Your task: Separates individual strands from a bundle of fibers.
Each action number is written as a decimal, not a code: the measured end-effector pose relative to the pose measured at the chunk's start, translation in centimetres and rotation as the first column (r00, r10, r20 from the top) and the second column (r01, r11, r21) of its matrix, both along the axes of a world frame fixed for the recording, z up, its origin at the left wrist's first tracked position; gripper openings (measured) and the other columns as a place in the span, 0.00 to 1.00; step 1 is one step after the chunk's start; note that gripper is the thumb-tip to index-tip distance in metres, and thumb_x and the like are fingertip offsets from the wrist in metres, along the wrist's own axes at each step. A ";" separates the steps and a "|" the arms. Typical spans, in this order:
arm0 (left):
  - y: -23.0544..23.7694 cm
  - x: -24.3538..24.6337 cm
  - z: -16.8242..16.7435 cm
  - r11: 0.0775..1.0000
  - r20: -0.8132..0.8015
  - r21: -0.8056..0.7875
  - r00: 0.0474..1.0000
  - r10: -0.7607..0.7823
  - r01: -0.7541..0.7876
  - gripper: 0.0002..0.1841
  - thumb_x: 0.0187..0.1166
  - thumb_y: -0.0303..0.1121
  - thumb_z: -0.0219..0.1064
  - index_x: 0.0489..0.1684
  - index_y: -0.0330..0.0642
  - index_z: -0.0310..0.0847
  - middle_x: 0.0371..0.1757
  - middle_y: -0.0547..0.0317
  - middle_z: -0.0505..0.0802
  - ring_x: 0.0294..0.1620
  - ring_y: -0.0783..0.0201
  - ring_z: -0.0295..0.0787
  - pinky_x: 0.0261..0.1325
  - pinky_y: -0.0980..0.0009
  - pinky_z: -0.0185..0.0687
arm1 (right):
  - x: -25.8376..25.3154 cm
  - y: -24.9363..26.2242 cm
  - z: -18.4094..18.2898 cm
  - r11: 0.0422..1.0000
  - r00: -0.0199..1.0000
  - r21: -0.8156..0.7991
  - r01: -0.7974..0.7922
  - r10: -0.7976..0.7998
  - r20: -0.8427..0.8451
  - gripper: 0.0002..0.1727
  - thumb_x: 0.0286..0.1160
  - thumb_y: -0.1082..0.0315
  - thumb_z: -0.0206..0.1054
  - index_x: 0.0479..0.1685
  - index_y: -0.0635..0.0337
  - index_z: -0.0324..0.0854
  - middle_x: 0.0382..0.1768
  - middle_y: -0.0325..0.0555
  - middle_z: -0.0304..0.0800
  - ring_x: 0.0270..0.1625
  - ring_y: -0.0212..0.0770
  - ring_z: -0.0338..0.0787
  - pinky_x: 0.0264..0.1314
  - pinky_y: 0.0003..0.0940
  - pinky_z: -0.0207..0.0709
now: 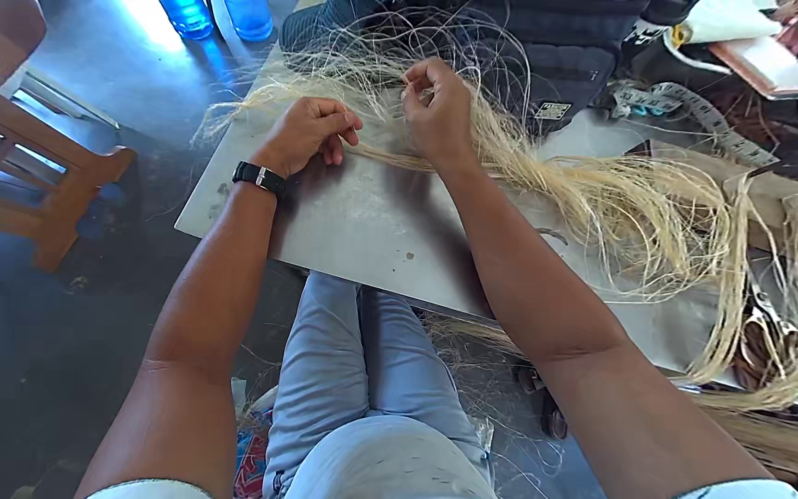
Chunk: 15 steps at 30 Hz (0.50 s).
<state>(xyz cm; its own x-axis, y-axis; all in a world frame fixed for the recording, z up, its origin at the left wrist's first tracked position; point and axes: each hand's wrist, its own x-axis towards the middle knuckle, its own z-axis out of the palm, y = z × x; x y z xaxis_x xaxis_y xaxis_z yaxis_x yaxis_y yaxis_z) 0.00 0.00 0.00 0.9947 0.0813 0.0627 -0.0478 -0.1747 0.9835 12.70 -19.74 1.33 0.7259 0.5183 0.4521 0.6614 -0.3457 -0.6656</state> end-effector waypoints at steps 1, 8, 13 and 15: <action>0.0 0.0 0.0 1.000 -0.002 -0.004 1.000 0.001 -0.001 0.14 0.92 0.33 0.55 0.52 0.36 0.86 0.40 0.56 0.96 0.20 0.71 0.86 0.24 0.76 0.84 | -0.4 -0.1 0.4 1.000 1.000 -0.027 0.006 -0.006 0.030 0.17 0.78 0.71 0.62 0.63 0.61 0.83 0.52 0.51 0.89 0.49 0.43 0.90 0.52 0.41 0.84; -0.1 -0.1 0.2 0.998 -0.030 -0.044 0.999 0.045 -0.046 0.13 0.92 0.34 0.56 0.52 0.36 0.86 0.37 0.56 0.96 0.19 0.69 0.88 0.23 0.74 0.86 | -3.1 -0.3 2.4 0.989 0.872 0.074 0.131 -0.150 0.466 0.19 0.74 0.68 0.64 0.64 0.52 0.88 0.62 0.50 0.87 0.63 0.52 0.83 0.61 0.53 0.73; -0.1 -0.1 0.3 0.997 -0.034 -0.050 0.998 0.057 -0.058 0.14 0.92 0.35 0.56 0.52 0.36 0.86 0.36 0.56 0.96 0.19 0.68 0.88 0.23 0.74 0.86 | -4.6 -0.5 3.1 0.981 0.870 0.106 -0.165 0.094 0.485 0.14 0.80 0.72 0.59 0.51 0.61 0.91 0.43 0.48 0.91 0.37 0.39 0.87 0.38 0.36 0.81; 0.0 -0.1 0.2 0.996 -0.023 -0.071 0.999 0.047 -0.049 0.14 0.92 0.35 0.56 0.52 0.37 0.86 0.36 0.57 0.96 0.19 0.69 0.87 0.23 0.74 0.86 | -4.7 -0.1 2.9 0.919 0.894 0.100 -0.382 0.340 0.293 0.13 0.81 0.73 0.59 0.52 0.65 0.89 0.34 0.46 0.91 0.27 0.33 0.84 0.31 0.31 0.80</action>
